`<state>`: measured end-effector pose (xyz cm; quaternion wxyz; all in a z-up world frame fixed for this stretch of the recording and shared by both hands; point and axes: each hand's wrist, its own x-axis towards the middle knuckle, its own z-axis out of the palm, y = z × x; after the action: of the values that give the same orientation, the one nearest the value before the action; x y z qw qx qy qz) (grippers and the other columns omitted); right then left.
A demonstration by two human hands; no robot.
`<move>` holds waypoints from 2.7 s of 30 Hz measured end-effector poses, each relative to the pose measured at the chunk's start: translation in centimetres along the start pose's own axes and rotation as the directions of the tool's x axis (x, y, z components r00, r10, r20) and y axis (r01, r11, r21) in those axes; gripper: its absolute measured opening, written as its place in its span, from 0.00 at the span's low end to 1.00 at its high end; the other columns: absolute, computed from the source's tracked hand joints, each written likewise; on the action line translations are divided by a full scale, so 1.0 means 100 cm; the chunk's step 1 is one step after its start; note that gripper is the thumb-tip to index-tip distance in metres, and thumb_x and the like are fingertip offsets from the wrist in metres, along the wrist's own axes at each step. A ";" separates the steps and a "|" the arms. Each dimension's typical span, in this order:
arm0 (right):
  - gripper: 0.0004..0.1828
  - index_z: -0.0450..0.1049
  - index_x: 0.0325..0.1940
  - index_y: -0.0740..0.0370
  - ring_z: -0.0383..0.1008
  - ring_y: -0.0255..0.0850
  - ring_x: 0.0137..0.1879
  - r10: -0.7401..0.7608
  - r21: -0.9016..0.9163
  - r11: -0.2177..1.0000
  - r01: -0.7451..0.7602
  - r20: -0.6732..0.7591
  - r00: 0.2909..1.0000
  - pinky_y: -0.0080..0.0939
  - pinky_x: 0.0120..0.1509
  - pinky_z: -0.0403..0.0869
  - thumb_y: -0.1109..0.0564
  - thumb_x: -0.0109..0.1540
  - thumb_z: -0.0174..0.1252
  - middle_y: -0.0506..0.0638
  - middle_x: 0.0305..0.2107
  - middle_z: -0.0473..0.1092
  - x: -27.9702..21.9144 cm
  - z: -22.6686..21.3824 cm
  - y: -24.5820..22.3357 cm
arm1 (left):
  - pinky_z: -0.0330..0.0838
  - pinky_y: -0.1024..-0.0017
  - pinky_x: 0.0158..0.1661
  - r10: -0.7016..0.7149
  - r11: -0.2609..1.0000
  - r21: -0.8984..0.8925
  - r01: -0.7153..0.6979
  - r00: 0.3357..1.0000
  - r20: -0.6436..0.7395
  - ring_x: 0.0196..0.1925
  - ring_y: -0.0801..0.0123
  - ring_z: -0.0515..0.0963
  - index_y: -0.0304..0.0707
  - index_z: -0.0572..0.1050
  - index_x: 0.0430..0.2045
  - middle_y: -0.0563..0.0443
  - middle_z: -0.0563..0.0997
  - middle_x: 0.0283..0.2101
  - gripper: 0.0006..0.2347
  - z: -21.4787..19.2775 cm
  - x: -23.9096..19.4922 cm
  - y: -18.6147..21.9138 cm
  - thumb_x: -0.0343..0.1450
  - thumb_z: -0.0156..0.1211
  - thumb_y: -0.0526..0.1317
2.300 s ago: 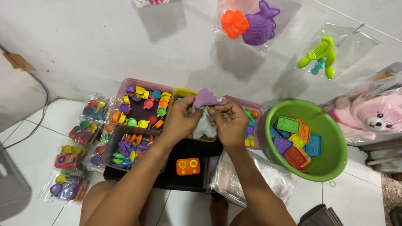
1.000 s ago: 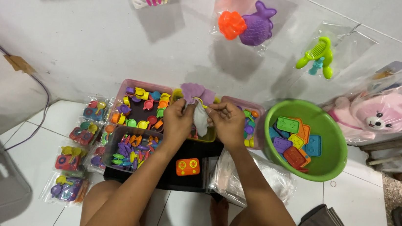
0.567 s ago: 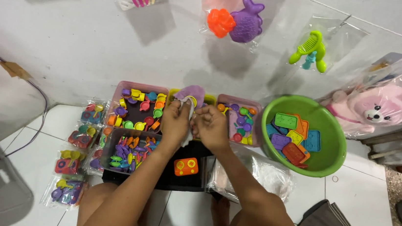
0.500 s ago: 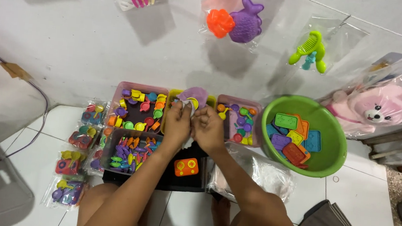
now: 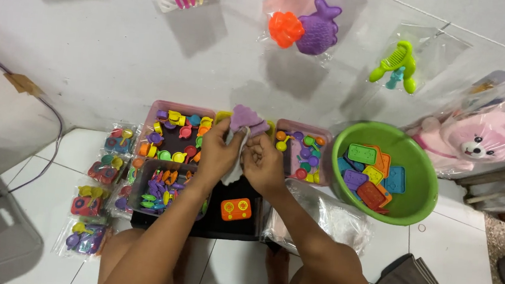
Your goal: The person sits on the floor and wipes various colorful plastic toys with a purple cloth. They pick up items from a yellow bin, wipe them, and place them into a green basin. The person handles multiple toy shapes, including a camera and a fish, one at a time.
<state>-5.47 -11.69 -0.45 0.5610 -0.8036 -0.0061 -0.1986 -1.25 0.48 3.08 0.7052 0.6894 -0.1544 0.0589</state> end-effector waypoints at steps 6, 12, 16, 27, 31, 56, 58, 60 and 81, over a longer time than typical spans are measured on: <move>0.03 0.73 0.41 0.67 0.64 0.34 0.21 -0.044 -0.011 0.999 0.044 -0.030 0.999 0.33 0.22 0.65 0.68 0.63 0.56 0.54 0.21 0.76 0.003 0.003 0.007 | 0.74 0.63 0.41 -0.050 0.993 0.107 0.054 0.998 -0.037 0.36 0.67 0.79 0.31 0.79 0.36 0.40 0.83 0.30 0.08 0.002 0.001 -0.010 0.75 0.52 0.35; 0.04 0.73 0.41 0.65 0.66 0.35 0.21 -0.042 0.001 0.999 0.042 -0.091 0.995 0.33 0.24 0.66 0.69 0.64 0.55 0.54 0.20 0.75 0.005 -0.001 0.009 | 0.69 0.68 0.31 -0.282 0.956 0.079 0.283 0.959 -0.016 0.23 0.66 0.71 0.34 0.75 0.20 0.52 0.73 0.18 0.12 0.008 0.002 -0.015 0.73 0.49 0.38; 0.05 0.72 0.40 0.65 0.67 0.33 0.22 0.015 0.047 0.999 -0.010 -0.095 0.995 0.32 0.25 0.68 0.69 0.64 0.52 0.51 0.20 0.74 0.009 -0.006 0.022 | 0.66 0.80 0.22 -0.399 0.882 -0.220 0.418 0.908 0.124 0.17 0.75 0.69 0.38 0.71 0.19 0.56 0.72 0.15 0.11 0.014 -0.001 0.006 0.74 0.54 0.38; 0.05 0.73 0.40 0.66 0.64 0.35 0.20 -0.081 0.011 0.997 0.081 -0.057 0.995 0.35 0.23 0.66 0.70 0.63 0.53 0.54 0.20 0.75 0.004 0.002 0.004 | 0.63 0.82 0.16 -0.445 0.872 -0.250 0.421 0.894 -0.047 0.12 0.77 0.68 0.40 0.68 0.14 0.54 0.71 0.11 0.15 0.010 0.004 -0.024 0.72 0.64 0.41; 0.05 0.74 0.40 0.65 0.65 0.35 0.20 -0.119 -0.023 0.993 0.119 -0.024 0.993 0.34 0.23 0.65 0.70 0.63 0.54 0.53 0.20 0.74 0.004 0.001 0.002 | 0.62 0.81 0.18 -0.388 0.916 -0.154 0.370 0.915 -0.109 0.14 0.78 0.67 0.42 0.67 0.14 0.57 0.69 0.12 0.15 0.009 0.004 -0.010 0.72 0.62 0.40; 0.06 0.73 0.37 0.66 0.64 0.34 0.20 -0.146 -0.008 0.989 0.146 -0.116 0.982 0.34 0.23 0.65 0.72 0.62 0.53 0.53 0.17 0.71 -0.001 0.005 -0.006 | 0.66 0.81 0.19 -0.485 0.846 -0.257 0.466 0.875 -0.009 0.13 0.78 0.68 0.43 0.69 0.12 0.58 0.72 0.12 0.17 0.013 0.005 -0.018 0.75 0.57 0.42; 0.06 0.73 0.38 0.66 0.64 0.34 0.20 -0.157 -0.024 0.988 0.155 -0.115 0.981 0.34 0.23 0.64 0.72 0.63 0.54 0.53 0.17 0.71 0.001 0.003 -0.003 | 0.65 0.80 0.20 -0.476 0.856 -0.240 0.458 0.879 -0.020 0.14 0.77 0.67 0.43 0.68 0.12 0.58 0.70 0.12 0.18 0.013 0.007 -0.019 0.76 0.56 0.42; 0.06 0.73 0.39 0.66 0.64 0.34 0.19 -0.167 -0.040 0.986 0.164 -0.113 0.979 0.34 0.23 0.64 0.71 0.63 0.54 0.53 0.17 0.72 0.003 0.001 0.000 | 0.64 0.80 0.21 -0.467 0.865 -0.223 0.449 0.884 -0.031 0.15 0.76 0.66 0.43 0.67 0.12 0.58 0.68 0.12 0.18 0.012 0.008 -0.023 0.76 0.55 0.42; 0.06 0.73 0.38 0.66 0.62 0.32 0.19 -0.148 0.048 0.988 0.149 -0.022 0.989 0.32 0.22 0.62 0.71 0.62 0.54 0.51 0.15 0.71 0.005 0.006 0.014 | 0.60 0.71 0.24 -0.233 0.960 0.135 0.245 0.967 -0.103 0.22 0.70 0.66 0.34 0.70 0.13 0.53 0.65 0.13 0.15 0.002 0.009 -0.021 0.72 0.53 0.40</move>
<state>-4.56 -11.76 -1.70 0.5646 -0.7849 -0.0657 -0.2468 0.18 0.11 1.35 0.6605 0.7499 -0.0346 0.0143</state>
